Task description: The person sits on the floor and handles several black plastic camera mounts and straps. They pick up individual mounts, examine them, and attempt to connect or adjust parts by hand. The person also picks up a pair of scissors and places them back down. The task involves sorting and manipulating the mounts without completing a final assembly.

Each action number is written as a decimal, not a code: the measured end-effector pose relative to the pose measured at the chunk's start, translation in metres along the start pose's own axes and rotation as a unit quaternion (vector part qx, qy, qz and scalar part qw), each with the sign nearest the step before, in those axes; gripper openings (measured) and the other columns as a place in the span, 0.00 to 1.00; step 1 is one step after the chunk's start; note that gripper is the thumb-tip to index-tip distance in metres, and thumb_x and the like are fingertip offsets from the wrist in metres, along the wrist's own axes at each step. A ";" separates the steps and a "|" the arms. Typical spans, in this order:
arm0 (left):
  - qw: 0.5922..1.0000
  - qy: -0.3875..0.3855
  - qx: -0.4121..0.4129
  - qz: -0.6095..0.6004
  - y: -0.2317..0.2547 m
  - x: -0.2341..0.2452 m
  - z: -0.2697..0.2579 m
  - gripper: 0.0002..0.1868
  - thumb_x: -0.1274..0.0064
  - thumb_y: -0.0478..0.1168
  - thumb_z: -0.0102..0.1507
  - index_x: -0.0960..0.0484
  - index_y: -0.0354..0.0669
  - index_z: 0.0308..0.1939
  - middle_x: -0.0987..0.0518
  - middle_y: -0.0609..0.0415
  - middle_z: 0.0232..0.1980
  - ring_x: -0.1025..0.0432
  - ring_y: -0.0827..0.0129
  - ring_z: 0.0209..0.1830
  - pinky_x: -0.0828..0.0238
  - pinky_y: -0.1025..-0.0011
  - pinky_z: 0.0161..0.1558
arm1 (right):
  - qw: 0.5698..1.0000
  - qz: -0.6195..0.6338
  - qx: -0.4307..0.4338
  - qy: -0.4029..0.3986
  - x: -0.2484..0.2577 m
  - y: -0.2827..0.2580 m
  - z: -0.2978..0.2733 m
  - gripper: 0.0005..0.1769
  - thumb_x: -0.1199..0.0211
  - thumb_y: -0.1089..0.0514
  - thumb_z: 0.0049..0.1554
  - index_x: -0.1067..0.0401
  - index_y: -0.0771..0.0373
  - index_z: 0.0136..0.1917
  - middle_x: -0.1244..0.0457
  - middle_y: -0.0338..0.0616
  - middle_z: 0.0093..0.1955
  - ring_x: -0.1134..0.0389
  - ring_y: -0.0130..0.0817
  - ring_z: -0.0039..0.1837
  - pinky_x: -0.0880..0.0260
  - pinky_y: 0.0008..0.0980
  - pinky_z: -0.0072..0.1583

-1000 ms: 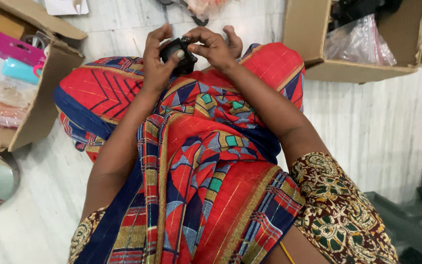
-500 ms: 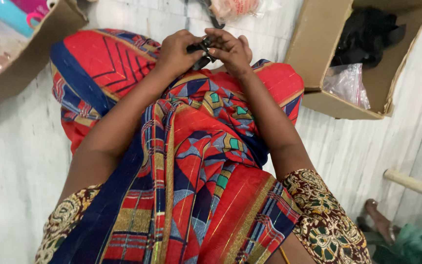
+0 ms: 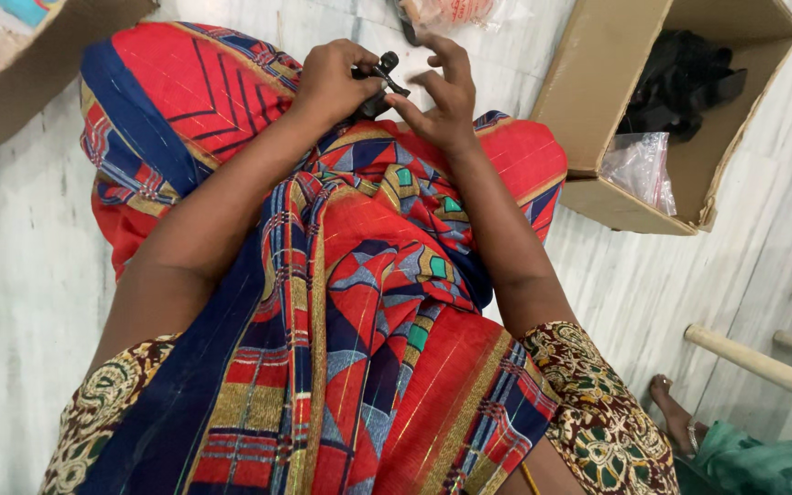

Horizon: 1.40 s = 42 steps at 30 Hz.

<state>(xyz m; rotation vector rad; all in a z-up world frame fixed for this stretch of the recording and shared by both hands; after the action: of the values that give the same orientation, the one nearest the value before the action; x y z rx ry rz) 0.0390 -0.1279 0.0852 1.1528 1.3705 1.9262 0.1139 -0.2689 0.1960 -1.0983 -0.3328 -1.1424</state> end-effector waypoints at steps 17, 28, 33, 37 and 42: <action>1.000 -0.001 0.016 -0.024 0.001 0.000 -0.002 0.14 0.30 0.38 0.55 0.13 0.36 0.42 0.16 0.46 0.39 0.18 0.63 0.36 0.21 0.69 0.40 | 0.999 -0.032 -0.043 -0.001 -0.008 0.012 -0.009 0.27 0.14 0.45 0.50 0.23 0.64 0.50 0.36 0.50 0.63 0.31 0.38 0.60 0.24 0.35 0.54; 1.000 0.003 0.002 -0.011 0.000 0.001 -0.002 0.14 0.30 0.38 0.54 0.12 0.38 0.41 0.16 0.46 0.40 0.19 0.62 0.36 0.22 0.68 0.40 | 0.999 0.051 0.016 0.007 -0.008 0.010 -0.003 0.21 0.15 0.53 0.50 0.28 0.62 0.38 0.36 0.52 0.65 0.30 0.45 0.64 0.24 0.37 0.58; 1.000 0.001 0.000 -0.019 -0.002 -0.001 -0.002 0.14 0.30 0.38 0.54 0.12 0.39 0.42 0.16 0.47 0.40 0.19 0.63 0.36 0.22 0.69 0.40 | 0.999 0.046 -0.022 0.009 -0.011 0.023 -0.011 0.24 0.16 0.51 0.51 0.26 0.68 0.45 0.37 0.52 0.65 0.30 0.44 0.65 0.24 0.38 0.60; 1.000 -0.004 -0.006 -0.018 0.003 0.000 -0.002 0.14 0.29 0.38 0.55 0.13 0.39 0.41 0.17 0.47 0.39 0.20 0.61 0.37 0.22 0.67 0.41 | 0.998 -0.042 -0.040 -0.001 -0.009 0.025 -0.017 0.21 0.17 0.55 0.51 0.32 0.60 0.38 0.33 0.40 0.63 0.29 0.39 0.65 0.28 0.38 0.61; 0.999 0.000 -0.039 -0.031 0.021 0.007 -0.005 0.14 0.31 0.37 0.56 0.14 0.38 0.44 0.18 0.47 0.41 0.20 0.59 0.39 0.23 0.66 0.42 | 0.998 -0.033 -0.047 -0.032 -0.006 0.013 -0.006 0.29 0.21 0.51 0.51 0.24 0.57 0.63 0.36 0.46 0.68 0.29 0.37 0.62 0.33 0.36 0.55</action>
<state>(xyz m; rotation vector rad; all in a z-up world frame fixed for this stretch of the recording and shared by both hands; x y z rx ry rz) 0.0327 -0.1319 0.1064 1.0622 1.3044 1.9174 0.1201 -0.2702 0.1820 -1.2161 -0.3699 -1.1923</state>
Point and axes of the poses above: each hand's wrist, its own z-axis towards the middle knuckle, its own x-axis out of the back of the hand, y = z × x, the point moved 9 cm from there along z, towards the middle knuckle
